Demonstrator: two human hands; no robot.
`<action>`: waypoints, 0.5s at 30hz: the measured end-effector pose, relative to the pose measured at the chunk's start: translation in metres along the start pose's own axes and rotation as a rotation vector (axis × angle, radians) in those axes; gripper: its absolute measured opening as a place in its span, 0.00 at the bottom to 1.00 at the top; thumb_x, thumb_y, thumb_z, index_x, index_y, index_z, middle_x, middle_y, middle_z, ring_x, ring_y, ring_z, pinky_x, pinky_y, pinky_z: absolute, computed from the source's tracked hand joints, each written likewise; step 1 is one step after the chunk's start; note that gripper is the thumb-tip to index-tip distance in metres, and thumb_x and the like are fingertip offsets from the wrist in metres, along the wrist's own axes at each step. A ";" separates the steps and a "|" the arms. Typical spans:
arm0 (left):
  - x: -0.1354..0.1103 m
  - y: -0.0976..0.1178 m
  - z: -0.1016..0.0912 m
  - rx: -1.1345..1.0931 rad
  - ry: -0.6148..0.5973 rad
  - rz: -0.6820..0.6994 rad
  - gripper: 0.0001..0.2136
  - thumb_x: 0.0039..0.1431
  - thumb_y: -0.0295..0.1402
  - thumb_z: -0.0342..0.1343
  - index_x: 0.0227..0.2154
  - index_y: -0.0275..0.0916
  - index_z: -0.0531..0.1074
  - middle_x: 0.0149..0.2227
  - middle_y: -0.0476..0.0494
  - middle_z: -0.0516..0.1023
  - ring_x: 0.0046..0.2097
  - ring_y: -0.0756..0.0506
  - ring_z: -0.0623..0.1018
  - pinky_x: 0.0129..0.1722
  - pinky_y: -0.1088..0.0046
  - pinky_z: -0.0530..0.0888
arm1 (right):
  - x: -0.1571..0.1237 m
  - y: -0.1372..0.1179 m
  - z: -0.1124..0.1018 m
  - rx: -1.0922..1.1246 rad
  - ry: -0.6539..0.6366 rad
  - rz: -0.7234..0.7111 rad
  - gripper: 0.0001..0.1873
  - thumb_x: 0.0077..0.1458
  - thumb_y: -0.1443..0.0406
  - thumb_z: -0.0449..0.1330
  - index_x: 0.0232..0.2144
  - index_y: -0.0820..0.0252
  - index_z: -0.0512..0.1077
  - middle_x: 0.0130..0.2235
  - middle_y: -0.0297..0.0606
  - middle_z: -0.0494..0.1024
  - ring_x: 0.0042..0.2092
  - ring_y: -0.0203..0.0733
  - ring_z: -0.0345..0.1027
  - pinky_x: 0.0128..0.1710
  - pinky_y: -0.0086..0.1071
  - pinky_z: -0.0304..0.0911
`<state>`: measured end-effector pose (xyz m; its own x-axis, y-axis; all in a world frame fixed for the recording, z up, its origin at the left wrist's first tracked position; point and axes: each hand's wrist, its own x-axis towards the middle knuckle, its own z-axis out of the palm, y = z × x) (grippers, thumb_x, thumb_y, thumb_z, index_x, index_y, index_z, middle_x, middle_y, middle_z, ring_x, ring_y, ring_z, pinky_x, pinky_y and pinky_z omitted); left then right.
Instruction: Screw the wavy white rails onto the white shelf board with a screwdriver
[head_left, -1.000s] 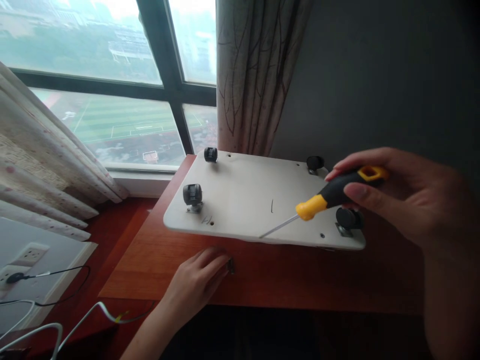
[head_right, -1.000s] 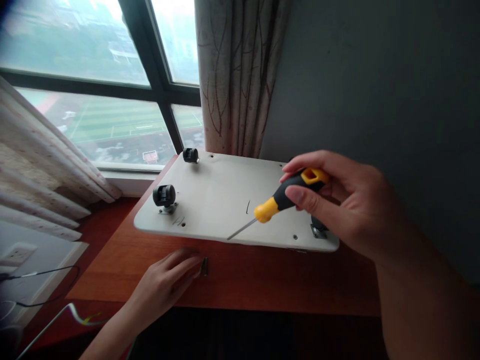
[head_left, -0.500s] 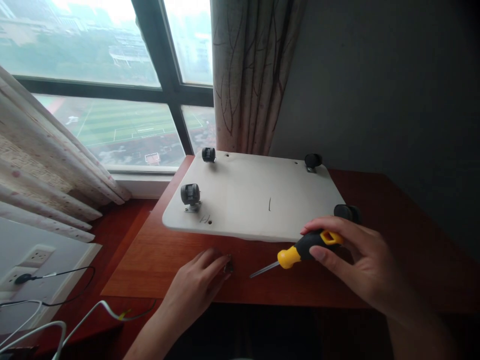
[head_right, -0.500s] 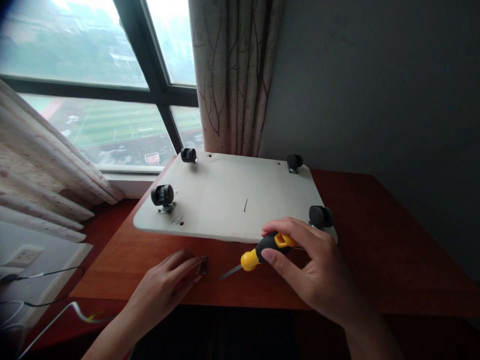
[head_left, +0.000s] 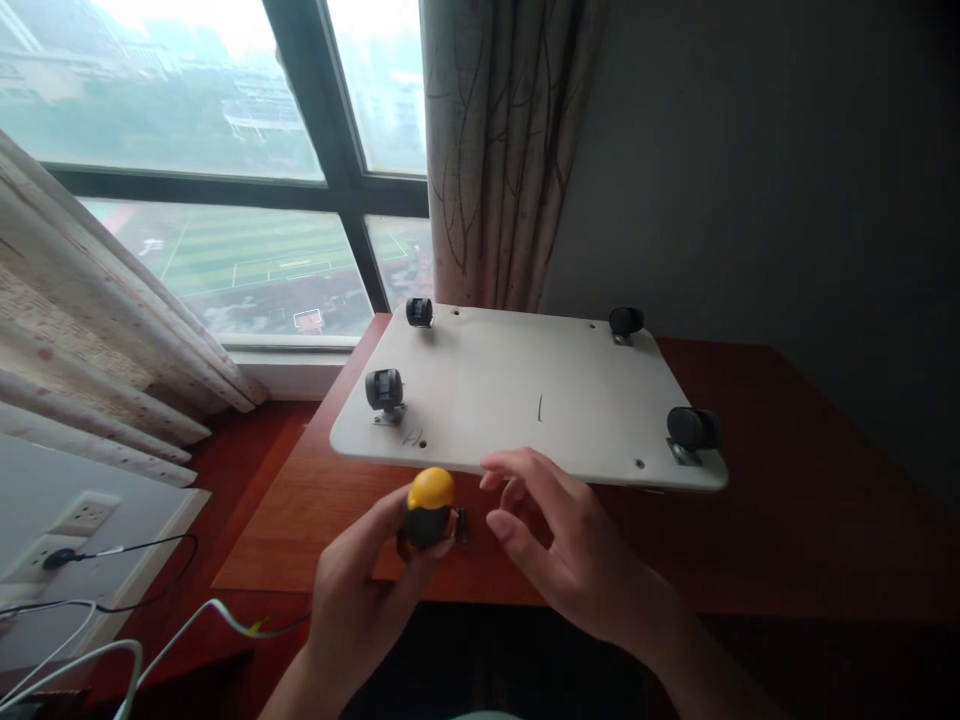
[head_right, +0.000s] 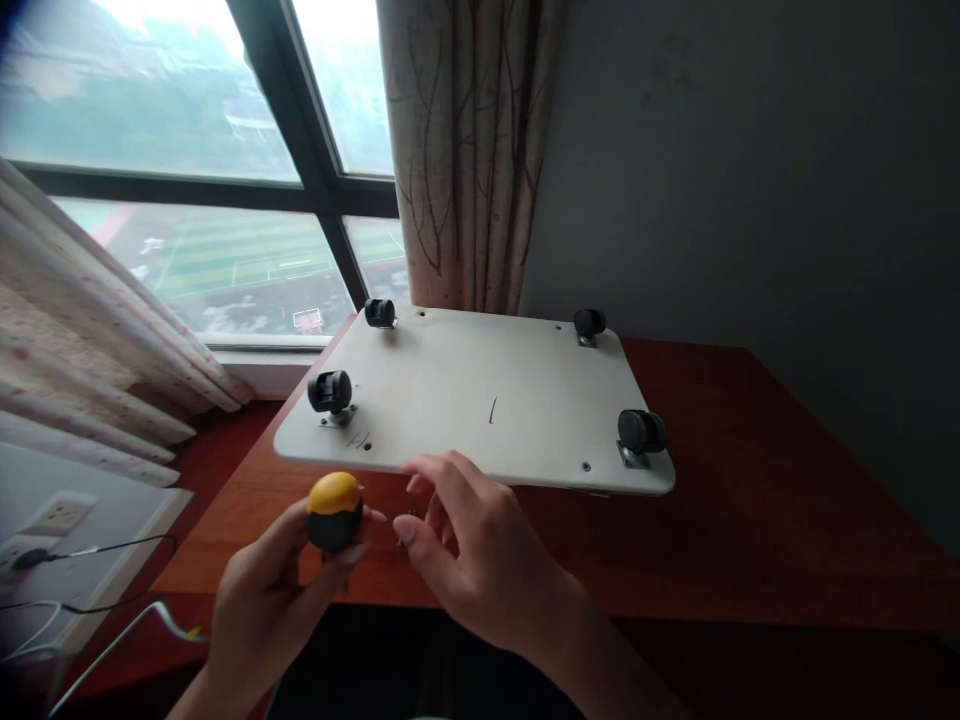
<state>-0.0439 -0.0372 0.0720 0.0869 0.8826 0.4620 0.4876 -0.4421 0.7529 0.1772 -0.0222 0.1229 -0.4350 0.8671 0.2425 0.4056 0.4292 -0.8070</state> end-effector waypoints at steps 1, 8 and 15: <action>-0.002 -0.005 -0.004 -0.028 0.021 -0.048 0.13 0.61 0.33 0.62 0.48 0.41 0.74 0.39 0.46 0.84 0.35 0.45 0.83 0.37 0.73 0.81 | -0.002 0.007 0.006 -0.122 -0.051 0.018 0.13 0.66 0.64 0.55 0.52 0.55 0.68 0.44 0.38 0.77 0.40 0.39 0.74 0.42 0.33 0.70; -0.006 -0.022 -0.013 -0.148 0.224 -0.201 0.11 0.63 0.35 0.61 0.47 0.40 0.72 0.43 0.41 0.81 0.45 0.41 0.82 0.47 0.64 0.81 | -0.009 0.049 0.049 -0.600 -0.384 0.038 0.14 0.67 0.70 0.50 0.47 0.53 0.72 0.41 0.37 0.77 0.40 0.42 0.75 0.33 0.31 0.65; -0.008 -0.031 -0.011 -0.180 0.167 -0.143 0.13 0.65 0.35 0.58 0.49 0.40 0.68 0.43 0.38 0.80 0.46 0.40 0.82 0.49 0.58 0.80 | 0.000 0.060 0.057 -0.641 -0.415 -0.027 0.11 0.69 0.67 0.51 0.47 0.53 0.73 0.42 0.37 0.77 0.42 0.40 0.74 0.34 0.28 0.65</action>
<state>-0.0694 -0.0318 0.0501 -0.1233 0.9059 0.4051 0.3215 -0.3497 0.8800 0.1553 -0.0110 0.0436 -0.6664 0.7427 -0.0664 0.7227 0.6214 -0.3024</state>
